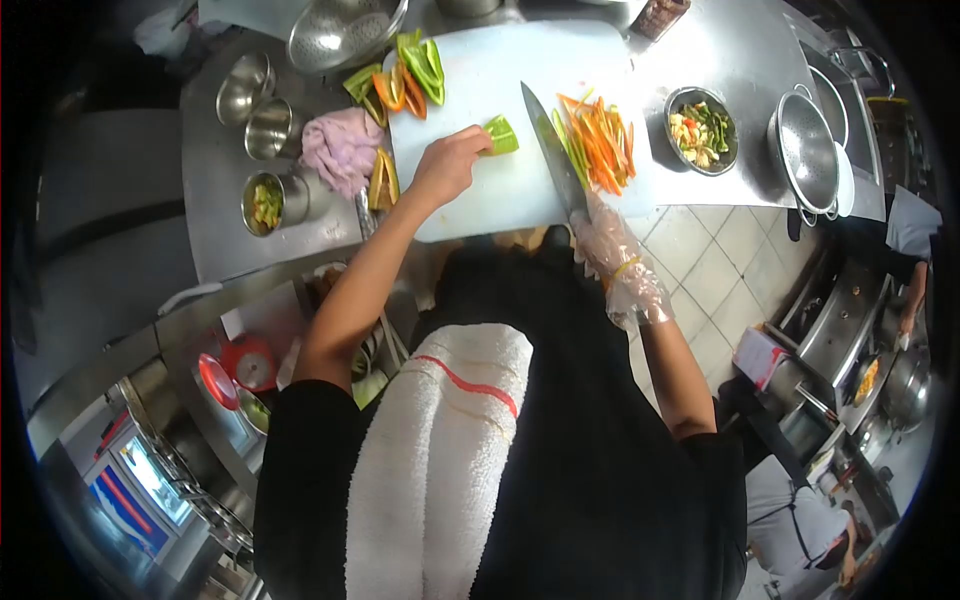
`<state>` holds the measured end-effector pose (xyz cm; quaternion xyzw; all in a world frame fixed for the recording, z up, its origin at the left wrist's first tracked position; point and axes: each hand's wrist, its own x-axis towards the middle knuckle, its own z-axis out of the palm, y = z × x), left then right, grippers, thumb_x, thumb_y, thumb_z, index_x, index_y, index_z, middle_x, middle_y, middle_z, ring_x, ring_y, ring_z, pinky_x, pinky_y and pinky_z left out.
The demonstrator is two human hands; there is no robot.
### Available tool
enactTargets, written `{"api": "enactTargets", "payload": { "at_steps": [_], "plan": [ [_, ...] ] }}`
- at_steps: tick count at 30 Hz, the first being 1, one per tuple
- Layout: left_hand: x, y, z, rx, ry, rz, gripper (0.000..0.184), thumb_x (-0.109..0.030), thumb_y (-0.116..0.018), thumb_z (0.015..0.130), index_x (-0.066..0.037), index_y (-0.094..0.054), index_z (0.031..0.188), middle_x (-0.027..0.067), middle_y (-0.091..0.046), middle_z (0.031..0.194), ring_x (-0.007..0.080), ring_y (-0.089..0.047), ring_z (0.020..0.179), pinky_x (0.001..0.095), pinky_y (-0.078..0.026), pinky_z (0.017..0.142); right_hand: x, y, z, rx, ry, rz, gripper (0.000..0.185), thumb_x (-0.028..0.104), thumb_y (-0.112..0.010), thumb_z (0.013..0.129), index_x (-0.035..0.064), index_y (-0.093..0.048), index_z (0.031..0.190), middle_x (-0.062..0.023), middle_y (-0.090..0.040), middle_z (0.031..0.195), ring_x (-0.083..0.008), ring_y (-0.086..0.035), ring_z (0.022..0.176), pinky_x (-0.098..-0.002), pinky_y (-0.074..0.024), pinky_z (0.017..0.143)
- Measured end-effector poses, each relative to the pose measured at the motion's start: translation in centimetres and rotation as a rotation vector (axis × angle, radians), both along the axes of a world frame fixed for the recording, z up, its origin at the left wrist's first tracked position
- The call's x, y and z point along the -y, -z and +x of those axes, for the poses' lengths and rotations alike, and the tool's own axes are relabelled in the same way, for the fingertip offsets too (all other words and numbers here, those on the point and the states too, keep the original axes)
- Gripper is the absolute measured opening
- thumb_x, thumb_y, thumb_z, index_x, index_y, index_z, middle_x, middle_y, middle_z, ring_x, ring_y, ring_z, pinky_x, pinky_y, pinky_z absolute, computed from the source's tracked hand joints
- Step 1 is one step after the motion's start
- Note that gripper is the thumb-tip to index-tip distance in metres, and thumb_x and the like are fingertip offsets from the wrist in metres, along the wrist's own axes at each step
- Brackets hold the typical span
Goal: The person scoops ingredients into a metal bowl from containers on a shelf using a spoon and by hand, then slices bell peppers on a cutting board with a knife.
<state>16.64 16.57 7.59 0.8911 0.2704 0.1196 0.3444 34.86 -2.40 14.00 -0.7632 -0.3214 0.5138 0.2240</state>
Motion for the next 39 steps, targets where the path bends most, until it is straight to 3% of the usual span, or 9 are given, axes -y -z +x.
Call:
{"api": "enactTargets", "payload": {
  "at_steps": [1,3,6,10,16,18,28,34,39],
  "plan": [
    [1.0,0.4,-0.1,0.060,-0.034,0.113,0.024,0.005,-0.057,0.076,-0.007,-0.063,0.096,0.0063,-0.062,0.092,0.0262,-0.061,0.081,0.0352,-0.049,0.071,0.6,1.9,0.2,0.002,-0.012,-0.017,0.044,0.014,-0.044,0.090,-0.0017,-0.037,0.131,-0.0166,-0.059,0.062,-0.0274,-0.060,0.049,-0.0391,-0.0492,0.046],
    [2.2,0.1,0.5,0.127,-0.081,0.238,0.025,0.003,-0.059,0.077,-0.008,-0.063,0.098,0.0065,-0.062,0.095,0.0291,-0.061,0.083,0.0371,-0.049,0.073,1.2,5.9,0.7,0.495,-0.219,0.404,0.033,0.014,-0.050,0.089,-0.0026,-0.046,0.117,-0.0254,-0.058,0.069,-0.0393,-0.060,0.060,-0.0480,-0.0476,0.055],
    [3.3,0.7,1.5,0.057,-0.155,0.271,0.025,0.006,-0.056,0.076,-0.006,-0.063,0.096,0.0068,-0.062,0.098,0.0289,-0.062,0.084,0.0373,-0.051,0.071,1.0,4.3,0.4,0.532,-0.226,0.416,0.024,0.011,-0.050,0.088,-0.0036,-0.047,0.107,-0.0302,-0.057,0.072,-0.0467,-0.058,0.070,-0.0541,-0.0442,0.063],
    [2.9,1.6,1.6,0.192,-0.134,0.263,0.029,0.011,-0.052,0.072,-0.005,-0.064,0.094,0.0083,-0.063,0.100,0.0302,-0.062,0.083,0.0379,-0.051,0.071,0.2,2.0,1.0,0.620,-0.275,0.442,0.022,0.008,-0.049,0.087,-0.0038,-0.048,0.106,-0.0282,-0.058,0.071,-0.0449,-0.059,0.069,-0.0534,-0.0447,0.061],
    [3.2,0.9,0.7,0.281,0.274,0.173,0.031,0.013,-0.050,0.065,0.000,-0.062,0.090,0.0061,-0.062,0.100,0.0262,-0.057,0.091,0.0344,-0.050,0.079,-0.4,0.1,0.1,0.686,-0.418,0.277,0.023,0.007,-0.048,0.086,-0.0052,-0.048,0.106,-0.0264,-0.060,0.071,-0.0419,-0.061,0.068,-0.0497,-0.0475,0.060],
    [3.2,0.7,1.3,0.313,0.411,0.116,0.035,0.015,-0.046,0.063,0.003,-0.062,0.092,0.0121,-0.063,0.098,0.0296,-0.055,0.094,0.0348,-0.048,0.080,-0.5,-0.4,-0.6,0.642,-0.482,0.147,0.018,0.003,-0.043,0.083,-0.0006,-0.052,0.098,-0.0264,-0.063,0.081,-0.0417,-0.063,0.082,-0.0482,-0.0501,0.072],
    [3.3,0.7,2.5,0.260,0.425,0.128,0.030,0.013,-0.049,0.065,0.002,-0.061,0.089,0.0112,-0.060,0.090,0.0294,-0.054,0.089,0.0353,-0.048,0.076,0.9,-2.8,-3.3,0.777,-0.611,-0.029,0.022,0.005,-0.045,0.086,-0.0059,-0.049,0.105,-0.0204,-0.065,0.073,-0.0335,-0.067,0.070,-0.0414,-0.0524,0.062],
    [3.2,1.1,2.0,0.352,0.382,0.079,0.029,0.015,-0.047,0.065,0.003,-0.062,0.087,0.0127,-0.062,0.091,0.0306,-0.057,0.089,0.0365,-0.049,0.076,0.7,2.8,-2.2,0.781,-0.556,0.057,0.026,0.005,-0.046,0.085,-0.0079,-0.049,0.108,-0.0220,-0.065,0.075,-0.0328,-0.067,0.074,-0.0419,-0.0521,0.064],
    [3.4,1.5,1.8,0.413,0.360,0.047,0.028,0.016,-0.046,0.065,0.005,-0.061,0.086,0.0146,-0.063,0.091,0.0317,-0.058,0.088,0.0367,-0.049,0.077,-0.6,-1.0,-1.1,0.584,-0.561,0.028,0.030,0.006,-0.044,0.087,-0.0116,-0.046,0.112,-0.0283,-0.063,0.079,-0.0366,-0.066,0.078,-0.0435,-0.0515,0.065]
  ]
}}
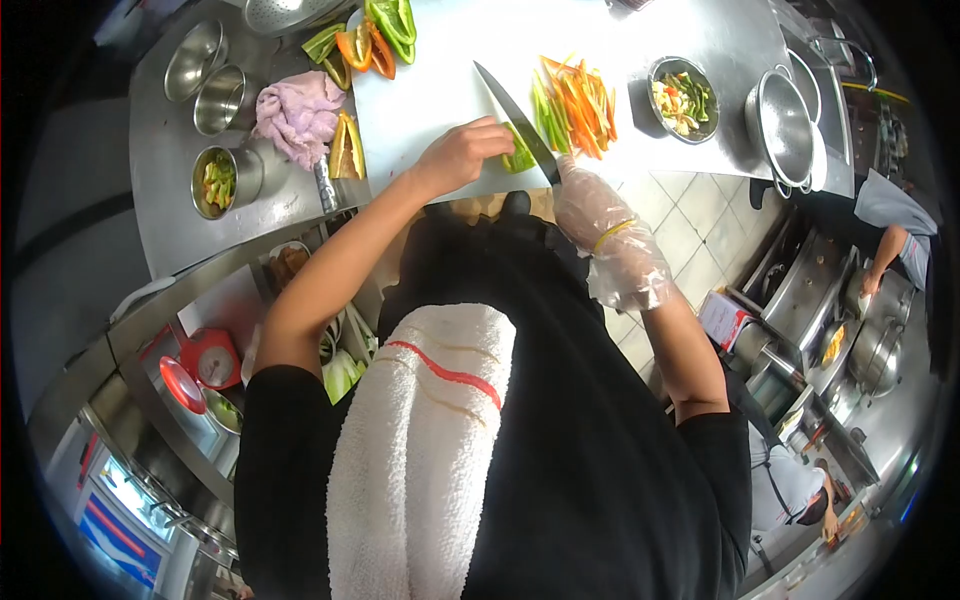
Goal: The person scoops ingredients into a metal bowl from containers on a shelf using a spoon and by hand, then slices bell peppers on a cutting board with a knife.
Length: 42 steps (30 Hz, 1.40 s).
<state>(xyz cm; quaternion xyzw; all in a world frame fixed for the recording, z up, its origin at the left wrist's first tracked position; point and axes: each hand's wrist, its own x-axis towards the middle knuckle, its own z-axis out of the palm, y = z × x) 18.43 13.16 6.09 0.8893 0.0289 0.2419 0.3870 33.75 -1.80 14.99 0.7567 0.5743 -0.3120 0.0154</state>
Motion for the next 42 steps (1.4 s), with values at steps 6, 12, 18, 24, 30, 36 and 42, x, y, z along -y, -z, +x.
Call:
{"api": "enactTargets", "payload": {
  "at_steps": [6,12,18,24,30,36,42],
  "plan": [
    [0.2,0.6,-0.2,0.043,-0.034,-0.009,0.025,0.015,-0.046,0.067,0.007,-0.061,0.085,0.0168,-0.063,0.092,0.0329,-0.058,0.086,0.0371,-0.049,0.076,1.4,-1.8,-1.3,0.134,-0.013,-0.053,0.025,0.005,-0.045,0.088,-0.0091,-0.049,0.109,-0.0225,-0.065,0.075,-0.0325,-0.068,0.074,-0.0409,-0.0523,0.062],
    [0.3,0.5,-0.3,0.065,-0.028,-0.031,0.025,0.015,-0.045,0.067,0.006,-0.061,0.084,0.0173,-0.063,0.092,0.0331,-0.058,0.086,0.0368,-0.050,0.075,2.5,3.9,-1.6,0.171,-0.022,0.044,0.026,0.005,-0.043,0.087,-0.0064,-0.047,0.110,-0.0222,-0.064,0.072,-0.0335,-0.067,0.072,-0.0419,-0.0520,0.062],
    [-0.1,0.8,-0.4,0.044,-0.027,-0.029,0.023,0.015,-0.045,0.067,0.005,-0.060,0.082,0.0153,-0.063,0.090,0.0322,-0.058,0.084,0.0362,-0.049,0.073,-0.5,3.1,-0.5,0.124,-0.044,0.187,0.018,0.004,-0.044,0.086,-0.0042,-0.047,0.102,-0.0230,-0.064,0.072,-0.0347,-0.066,0.069,-0.0429,-0.0520,0.062],
    [0.0,1.0,-0.2,0.078,-0.024,-0.054,0.022,0.015,-0.045,0.068,0.005,-0.060,0.082,0.0152,-0.063,0.089,0.0321,-0.058,0.081,0.0371,-0.049,0.071,0.5,1.7,-2.4,0.137,0.000,-0.014,0.021,0.005,-0.048,0.085,-0.0055,-0.048,0.103,-0.0218,-0.066,0.077,-0.0315,-0.068,0.074,-0.0393,-0.0526,0.063],
    [0.1,1.3,-0.5,0.105,-0.029,-0.044,0.022,0.016,-0.046,0.067,0.005,-0.059,0.081,0.0153,-0.062,0.088,0.0321,-0.058,0.080,0.0371,-0.049,0.070,-1.7,1.6,-1.0,0.099,0.053,0.133,0.019,0.005,-0.046,0.086,-0.0054,-0.050,0.101,-0.0228,-0.065,0.078,-0.0314,-0.068,0.075,-0.0398,-0.0525,0.064],
    [-0.1,1.7,-0.7,0.071,-0.049,-0.077,0.025,0.013,-0.047,0.065,0.004,-0.062,0.083,0.0146,-0.064,0.089,0.0312,-0.059,0.085,0.0373,-0.050,0.075,0.3,3.3,-3.3,0.363,-0.271,0.160,0.018,0.007,-0.051,0.085,-0.0048,-0.053,0.099,-0.0201,-0.064,0.076,-0.0305,-0.068,0.075,-0.0384,-0.0534,0.066],
    [-0.3,2.0,-0.8,0.111,-0.050,-0.051,0.024,0.013,-0.047,0.065,0.005,-0.062,0.082,0.0143,-0.064,0.089,0.0308,-0.059,0.083,0.0369,-0.051,0.073,-0.2,1.6,-2.3,0.307,-0.330,0.072,0.024,0.008,-0.051,0.085,-0.0073,-0.053,0.104,-0.0184,-0.064,0.076,-0.0279,-0.068,0.073,-0.0350,-0.0535,0.066]
  ]
}}
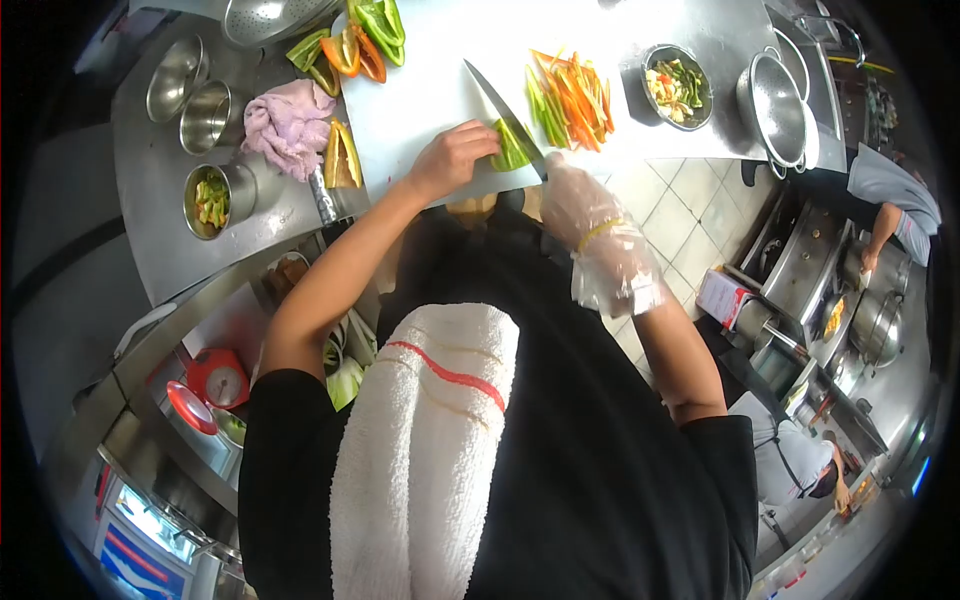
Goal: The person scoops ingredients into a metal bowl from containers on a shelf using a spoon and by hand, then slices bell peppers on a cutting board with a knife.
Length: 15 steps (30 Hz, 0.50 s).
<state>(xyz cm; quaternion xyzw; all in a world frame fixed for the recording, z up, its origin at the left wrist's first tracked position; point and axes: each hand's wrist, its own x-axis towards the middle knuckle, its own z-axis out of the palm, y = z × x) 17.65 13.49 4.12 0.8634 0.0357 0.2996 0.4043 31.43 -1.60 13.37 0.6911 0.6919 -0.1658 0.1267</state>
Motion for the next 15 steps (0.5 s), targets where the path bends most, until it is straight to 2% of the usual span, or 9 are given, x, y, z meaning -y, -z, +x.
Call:
{"api": "enactTargets", "payload": {
  "at_steps": [2,3,5,7,10,11,12,14,15],
  "plan": [
    [0.0,0.0,-0.1,-0.012,-0.010,-0.003,0.023,0.013,-0.048,0.065,0.005,-0.062,0.082,0.0143,-0.064,0.089,0.0307,-0.059,0.083,0.0369,-0.051,0.073,0.2,0.0,-1.1,0.007,0.187,-0.117,0.030,0.007,-0.051,0.084,-0.0116,-0.054,0.107,-0.0204,-0.063,0.086,-0.0239,-0.066,0.070,-0.0339,-0.0525,0.063],
    [-0.1,0.0,0.0,0.014,0.002,-0.012,0.025,0.014,-0.047,0.064,0.005,-0.061,0.081,0.0150,-0.063,0.088,0.0315,-0.059,0.080,0.0367,-0.050,0.071,1.6,4.9,-0.5,-0.030,0.127,0.145,0.036,0.009,-0.051,0.084,-0.0141,-0.049,0.111,-0.0183,-0.063,0.078,-0.0252,-0.066,0.067,-0.0355,-0.0524,0.060],
    [0.0,0.1,0.0,0.036,0.022,-0.024,0.026,0.016,-0.046,0.062,0.005,-0.061,0.080,0.0157,-0.062,0.086,0.0322,-0.058,0.078,0.0366,-0.049,0.068,0.3,5.6,-0.3,-0.092,0.226,0.148,0.035,0.009,-0.051,0.085,-0.0141,-0.048,0.111,-0.0189,-0.063,0.076,-0.0265,-0.066,0.068,-0.0366,-0.0524,0.060],
    [0.1,0.1,0.0,0.044,0.005,-0.015,0.026,0.016,-0.046,0.062,0.005,-0.061,0.081,0.0156,-0.062,0.087,0.0323,-0.058,0.077,0.0367,-0.049,0.069,-1.7,2.4,-0.7,-0.214,0.423,0.056,0.022,0.006,-0.045,0.086,-0.0056,-0.051,0.104,-0.0257,-0.065,0.079,-0.0357,-0.066,0.077,-0.0423,-0.0527,0.067],
    [-0.2,0.8,0.0,0.043,0.002,0.005,0.026,0.015,-0.046,0.063,0.004,-0.061,0.081,0.0156,-0.063,0.088,0.0324,-0.058,0.077,0.0367,-0.049,0.069,-0.6,-0.2,-0.5,-0.166,0.363,-0.091,0.020,0.006,-0.046,0.086,-0.0043,-0.052,0.102,-0.0238,-0.065,0.078,-0.0361,-0.066,0.076,-0.0434,-0.0524,0.067],
    [0.1,0.7,-0.3,0.042,0.001,-0.001,0.026,0.015,-0.046,0.063,0.004,-0.061,0.081,0.0156,-0.063,0.088,0.0324,-0.058,0.077,0.0367,-0.049,0.069,-0.8,-2.6,-1.9,-0.196,0.575,-0.078,0.019,0.007,-0.048,0.085,-0.0031,-0.053,0.100,-0.0216,-0.065,0.075,-0.0339,-0.066,0.073,-0.0421,-0.0524,0.065],
    [0.0,0.6,-0.2,0.043,0.003,-0.005,0.025,0.015,-0.047,0.063,0.004,-0.061,0.080,0.0152,-0.063,0.087,0.0320,-0.058,0.077,0.0365,-0.049,0.069,-0.5,-1.3,-1.9,-0.192,0.572,-0.076,0.019,0.007,-0.048,0.085,-0.0031,-0.053,0.100,-0.0216,-0.065,0.075,-0.0339,-0.066,0.073,-0.0421,-0.0524,0.065],
    [-0.2,0.4,-0.2,0.045,0.007,-0.006,0.024,0.014,-0.047,0.064,0.004,-0.062,0.080,0.0148,-0.063,0.086,0.0315,-0.058,0.076,0.0363,-0.049,0.068,0.7,3.9,-1.7,-0.045,0.146,0.241,0.020,0.006,-0.051,0.083,-0.0074,-0.051,0.097,-0.0190,-0.060,0.071,-0.0305,-0.066,0.069,-0.0380,-0.0526,0.063],
    [-0.2,0.4,-0.2,0.030,0.004,-0.011,0.023,0.014,-0.048,0.064,0.004,-0.062,0.079,0.0142,-0.064,0.085,0.0310,-0.058,0.076,0.0362,-0.049,0.068,-0.3,4.8,-1.4,-0.127,0.273,0.193,0.020,0.007,-0.052,0.081,-0.0070,-0.052,0.096,-0.0191,-0.059,0.071,-0.0304,-0.065,0.067,-0.0378,-0.0526,0.063]
  ]
}}
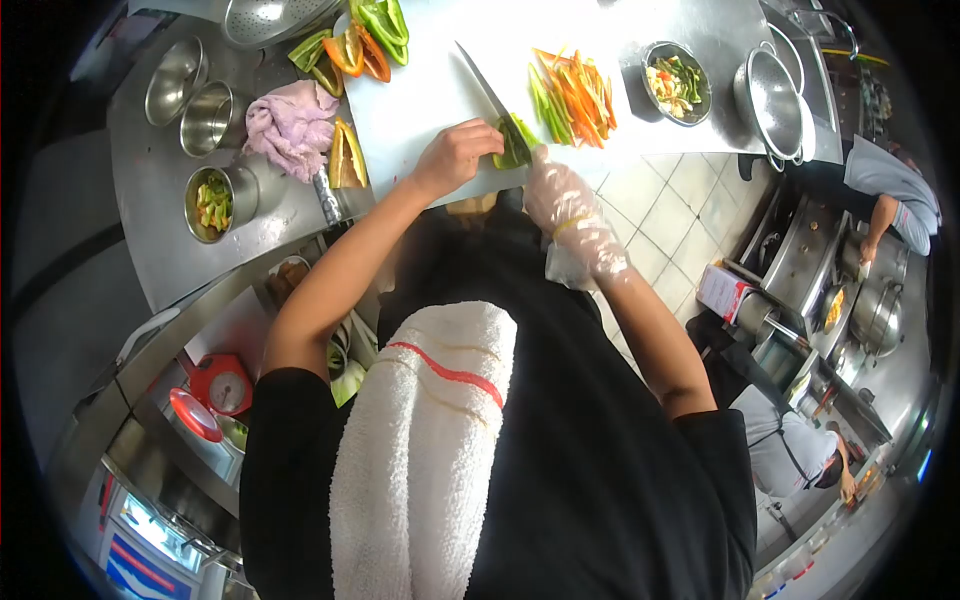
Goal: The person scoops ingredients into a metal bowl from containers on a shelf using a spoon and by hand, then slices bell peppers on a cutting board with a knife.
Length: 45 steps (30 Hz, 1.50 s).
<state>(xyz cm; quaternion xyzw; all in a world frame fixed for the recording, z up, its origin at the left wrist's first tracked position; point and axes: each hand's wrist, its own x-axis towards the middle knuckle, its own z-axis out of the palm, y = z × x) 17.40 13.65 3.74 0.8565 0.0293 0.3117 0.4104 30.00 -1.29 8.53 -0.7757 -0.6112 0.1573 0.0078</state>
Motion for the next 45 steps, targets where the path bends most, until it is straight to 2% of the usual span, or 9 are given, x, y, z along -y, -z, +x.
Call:
{"api": "enactTargets", "payload": {
  "at_steps": [3,4,7,11,15,19,28,31,45],
  "plan": [
    [0.0,0.3,-0.4,-0.056,0.021,0.013,0.021,0.013,-0.049,0.065,0.004,-0.063,0.078,0.0133,-0.063,0.082,0.0301,-0.059,0.075,0.0362,-0.049,0.068,-0.9,-3.2,0.6,0.176,-0.183,-0.069,0.019,0.010,-0.052,0.086,-0.0051,-0.055,0.097,-0.0185,-0.064,0.077,-0.0283,-0.068,0.072,-0.0360,-0.0528,0.064],
    [-0.4,0.3,-0.2,-0.087,0.015,0.035,0.020,0.013,-0.049,0.066,0.003,-0.063,0.077,0.0129,-0.063,0.080,0.0297,-0.059,0.075,0.0362,-0.050,0.068,-1.6,-6.3,0.0,0.008,-0.011,-0.289,0.024,0.009,-0.052,0.086,-0.0054,-0.052,0.105,-0.0180,-0.064,0.077,-0.0287,-0.068,0.074,-0.0354,-0.0528,0.065],
    [-0.5,-0.1,-0.2,-0.074,0.027,0.016,0.020,0.012,-0.050,0.066,0.003,-0.063,0.077,0.0132,-0.062,0.078,0.0299,-0.060,0.076,0.0358,-0.050,0.068,0.3,-6.0,-1.8,-0.012,0.171,-0.262,0.027,0.009,-0.051,0.087,-0.0051,-0.048,0.109,-0.0170,-0.064,0.075,-0.0292,-0.068,0.076,-0.0355,-0.0529,0.065],
    [-0.7,-0.2,-0.3,-0.063,0.083,0.043,0.020,0.012,-0.050,0.066,0.003,-0.063,0.077,0.0131,-0.062,0.079,0.0293,-0.061,0.078,0.0349,-0.051,0.069,-0.4,-2.1,-0.5,0.045,-0.024,0.060,0.019,0.008,-0.047,0.088,-0.0049,-0.049,0.102,-0.0178,-0.066,0.075,-0.0323,-0.067,0.075,-0.0409,-0.0528,0.063],
    [-1.3,-0.8,0.1,-0.145,0.082,0.106,0.017,0.008,-0.051,0.069,0.002,-0.064,0.077,0.0111,-0.063,0.088,0.0279,-0.062,0.081,0.0349,-0.052,0.070,-0.2,-7.5,-1.7,-0.127,0.282,-0.237,0.020,0.011,-0.049,0.086,-0.0021,-0.050,0.101,-0.0199,-0.066,0.079,-0.0342,-0.066,0.073,-0.0449,-0.0519,0.065],
    [-1.7,-0.5,0.1,-0.154,0.123,0.156,0.015,0.005,-0.051,0.071,0.001,-0.064,0.077,0.0088,-0.063,0.092,0.0266,-0.062,0.085,0.0347,-0.052,0.072,1.2,-0.2,-1.2,-0.082,0.066,-0.069,0.020,0.012,-0.045,0.089,-0.0006,-0.052,0.102,-0.0226,-0.066,0.084,-0.0342,-0.067,0.081,-0.0460,-0.0525,0.070],
    [-1.7,-1.7,-0.3,-0.210,0.166,0.258,0.019,0.007,-0.050,0.066,-0.001,-0.060,0.080,0.0083,-0.056,0.084,0.0260,-0.057,0.083,0.0361,-0.051,0.068,2.4,-9.3,-3.2,-0.221,0.364,-0.200,0.013,0.006,-0.041,0.089,-0.0025,-0.050,0.094,-0.0229,-0.063,0.073,-0.0386,-0.064,0.072,-0.0480,-0.0496,0.064],
    [-1.7,-1.7,-0.4,-0.278,0.177,0.261,0.017,0.006,-0.051,0.065,0.000,-0.058,0.079,0.0082,-0.056,0.083,0.0260,-0.057,0.083,0.0360,-0.051,0.067,3.1,-8.2,-3.6,-0.138,0.302,-0.133,0.017,0.003,-0.044,0.087,-0.0054,-0.049,0.101,-0.0205,-0.062,0.066,-0.0341,-0.065,0.063,-0.0441,-0.0501,0.055],
    [-1.2,-1.4,-0.4,-0.170,0.106,0.309,0.020,0.006,-0.052,0.066,0.000,-0.062,0.082,0.0082,-0.059,0.085,0.0256,-0.059,0.081,0.0354,-0.052,0.066,2.5,-3.7,-2.8,-0.168,0.263,-0.075,0.018,0.006,-0.044,0.086,-0.0024,-0.051,0.100,-0.0197,-0.064,0.070,-0.0353,-0.065,0.067,-0.0452,-0.0511,0.060]
  ]
}}
